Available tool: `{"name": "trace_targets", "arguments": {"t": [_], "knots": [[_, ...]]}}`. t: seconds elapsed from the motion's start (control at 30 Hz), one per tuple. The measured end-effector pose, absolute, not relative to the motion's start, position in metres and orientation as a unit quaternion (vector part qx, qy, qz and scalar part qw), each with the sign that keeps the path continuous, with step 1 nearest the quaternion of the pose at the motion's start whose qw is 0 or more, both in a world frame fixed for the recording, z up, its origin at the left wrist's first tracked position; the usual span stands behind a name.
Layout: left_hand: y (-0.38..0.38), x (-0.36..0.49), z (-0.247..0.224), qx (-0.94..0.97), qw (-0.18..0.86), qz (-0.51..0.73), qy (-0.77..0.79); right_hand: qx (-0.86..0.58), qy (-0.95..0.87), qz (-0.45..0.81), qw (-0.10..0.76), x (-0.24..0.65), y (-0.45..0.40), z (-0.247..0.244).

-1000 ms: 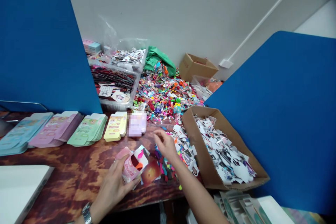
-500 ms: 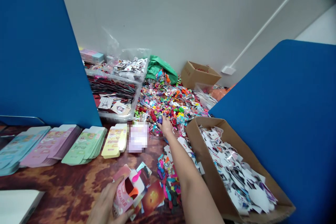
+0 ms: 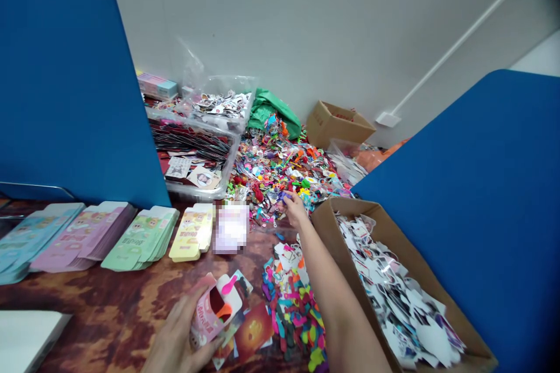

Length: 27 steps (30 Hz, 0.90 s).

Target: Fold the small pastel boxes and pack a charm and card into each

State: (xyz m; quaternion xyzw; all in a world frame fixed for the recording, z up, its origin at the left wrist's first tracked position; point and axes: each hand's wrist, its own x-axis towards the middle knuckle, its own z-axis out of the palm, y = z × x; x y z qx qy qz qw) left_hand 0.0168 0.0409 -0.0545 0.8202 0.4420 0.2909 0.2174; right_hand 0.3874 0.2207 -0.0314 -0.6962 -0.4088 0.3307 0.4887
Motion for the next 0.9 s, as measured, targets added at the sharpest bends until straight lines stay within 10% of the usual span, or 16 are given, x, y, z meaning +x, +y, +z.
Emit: {"name": "trace_targets", "arguments": {"t": [0.47, 0.9], "knots": [[0.038, 0.012, -0.051, 0.826, 0.204, 0.278, 0.446, -0.856, -0.461, 0.213, 0.098, 0.341, 0.248, -0.023], [0.039, 0.016, -0.053, 0.776, 0.269, 0.307, 0.481, -0.744, -0.566, 0.286, 0.212, 0.358, 0.203, 0.043]]}}
